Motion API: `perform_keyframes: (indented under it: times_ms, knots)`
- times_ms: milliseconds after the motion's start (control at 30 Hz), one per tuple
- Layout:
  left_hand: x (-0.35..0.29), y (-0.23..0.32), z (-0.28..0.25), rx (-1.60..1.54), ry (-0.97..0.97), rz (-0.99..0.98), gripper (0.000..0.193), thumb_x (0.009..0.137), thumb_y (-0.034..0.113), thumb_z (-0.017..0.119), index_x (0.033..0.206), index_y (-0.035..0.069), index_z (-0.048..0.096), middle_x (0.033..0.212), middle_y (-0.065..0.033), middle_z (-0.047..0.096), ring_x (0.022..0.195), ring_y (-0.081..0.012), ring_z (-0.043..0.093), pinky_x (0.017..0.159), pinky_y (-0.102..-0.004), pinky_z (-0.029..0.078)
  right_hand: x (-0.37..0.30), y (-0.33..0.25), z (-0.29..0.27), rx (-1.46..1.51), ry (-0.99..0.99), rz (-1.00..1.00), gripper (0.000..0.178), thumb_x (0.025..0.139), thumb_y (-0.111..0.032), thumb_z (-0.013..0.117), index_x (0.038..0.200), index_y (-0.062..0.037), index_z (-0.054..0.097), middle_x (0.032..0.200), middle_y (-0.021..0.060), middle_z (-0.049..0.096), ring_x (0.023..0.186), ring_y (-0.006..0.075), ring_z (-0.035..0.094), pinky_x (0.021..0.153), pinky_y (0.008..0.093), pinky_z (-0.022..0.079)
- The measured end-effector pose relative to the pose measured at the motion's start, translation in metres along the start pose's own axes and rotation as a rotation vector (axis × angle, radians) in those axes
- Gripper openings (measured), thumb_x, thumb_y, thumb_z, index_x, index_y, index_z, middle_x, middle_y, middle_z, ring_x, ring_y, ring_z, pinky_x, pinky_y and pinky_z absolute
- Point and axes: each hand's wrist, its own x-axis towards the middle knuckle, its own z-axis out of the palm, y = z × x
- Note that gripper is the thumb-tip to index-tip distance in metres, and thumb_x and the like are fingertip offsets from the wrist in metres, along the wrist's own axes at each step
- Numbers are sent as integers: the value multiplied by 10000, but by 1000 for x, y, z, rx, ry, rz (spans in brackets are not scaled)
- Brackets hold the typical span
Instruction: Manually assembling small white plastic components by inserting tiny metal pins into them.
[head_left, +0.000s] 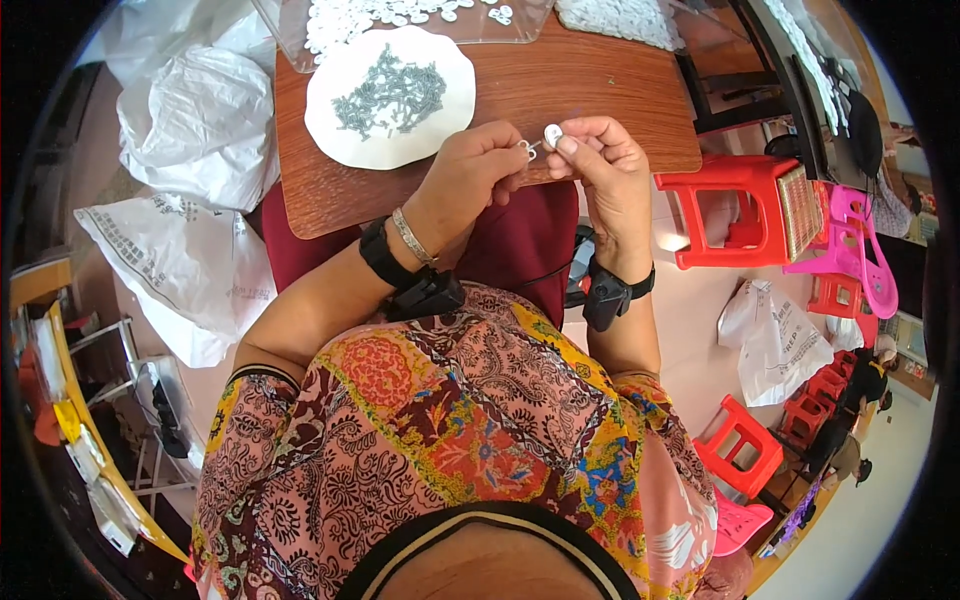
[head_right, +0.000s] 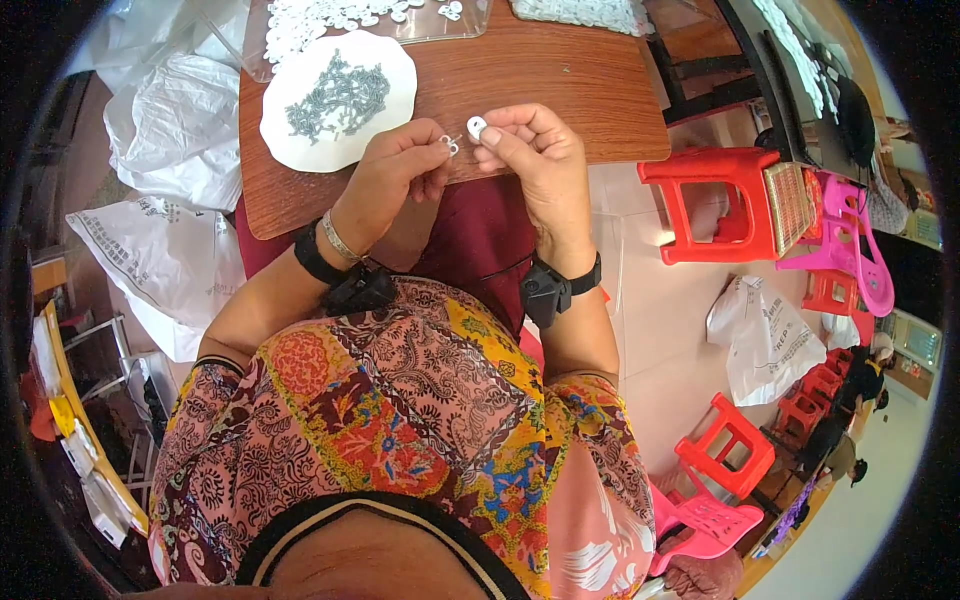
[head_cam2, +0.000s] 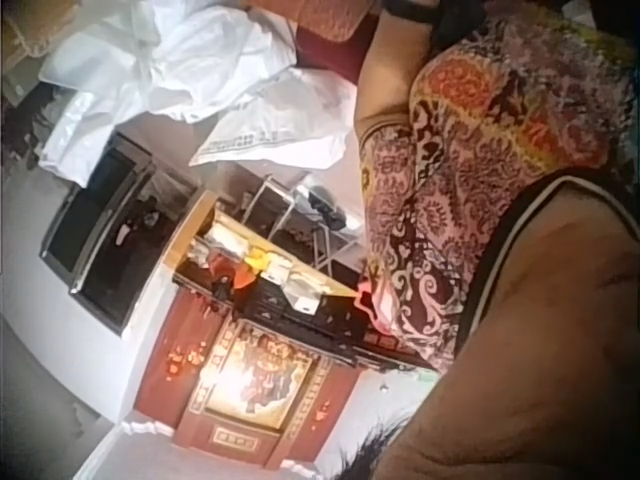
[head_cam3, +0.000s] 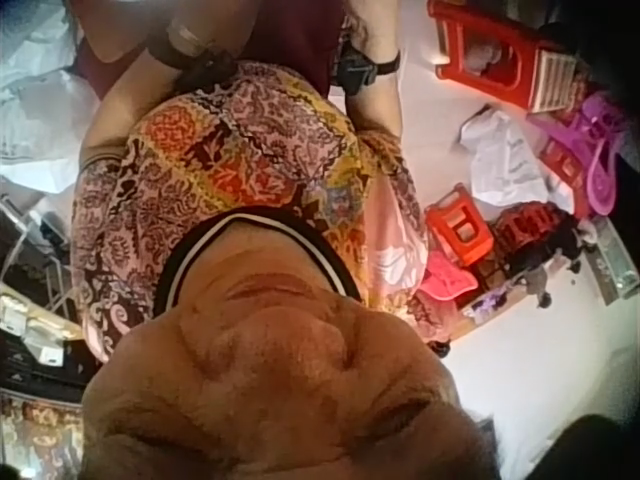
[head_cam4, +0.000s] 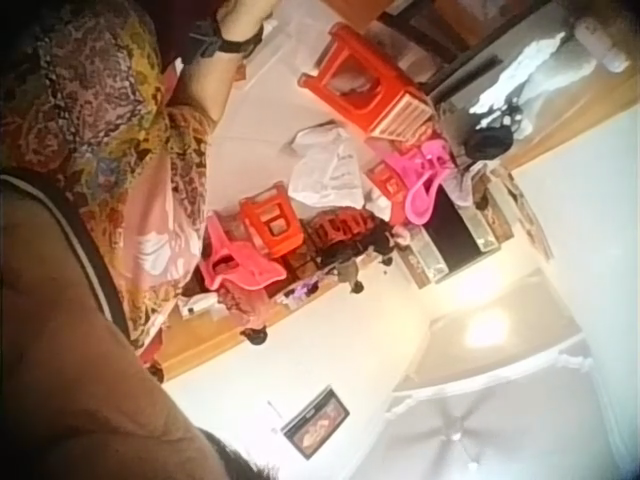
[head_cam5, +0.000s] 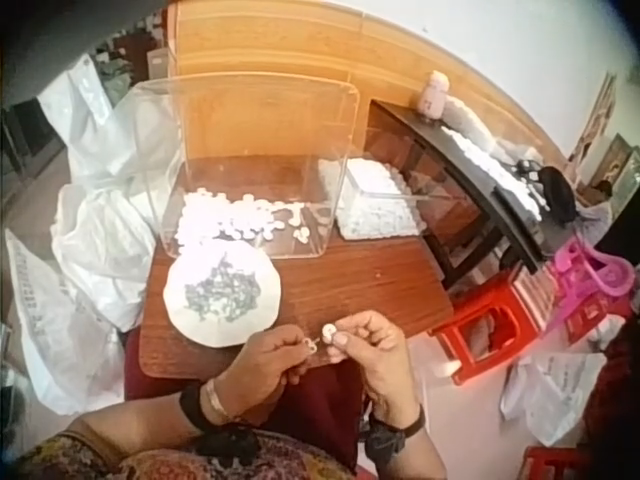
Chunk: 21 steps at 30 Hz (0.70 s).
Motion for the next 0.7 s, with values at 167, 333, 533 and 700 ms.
perform_keyframes:
  times_ms: [167, 333, 533, 700]
  knots:
    - [0, -1, 1, 57, 26, 21, 185, 855, 162, 529, 724, 32, 541, 619, 11, 507, 535, -60, 465, 487, -206, 387, -4, -2, 4, -92, -2, -29, 125, 831, 7, 629, 954, 17, 613, 836, 98, 668, 677, 108, 626, 632, 212, 514]
    - [1, -4, 1, 51, 39, 24, 192, 862, 151, 520, 723, 18, 535, 606, 6, 507, 531, -62, 464, 484, -209, 384, -5, -1, 5, -151, -41, -91, 122, 828, 9, 637, 947, 20, 616, 826, 75, 661, 699, 94, 614, 650, 203, 505]
    - [-2, -9, 2, 69, 34, 40, 200, 867, 155, 519, 725, 15, 534, 600, 2, 508, 530, -65, 465, 482, -218, 381, -10, -4, 8, -200, -28, -110, 126, 825, 4, 643, 948, 20, 619, 820, 65, 658, 696, 86, 605, 658, 199, 499]
    - [-2, -10, 5, 87, 67, 50, 205, 868, 157, 519, 725, 11, 534, 593, -1, 508, 525, -68, 465, 478, -224, 378, -11, -2, 10, -205, -35, -100, 149, 825, 3, 645, 970, 26, 620, 817, 54, 657, 703, 79, 596, 662, 195, 486]
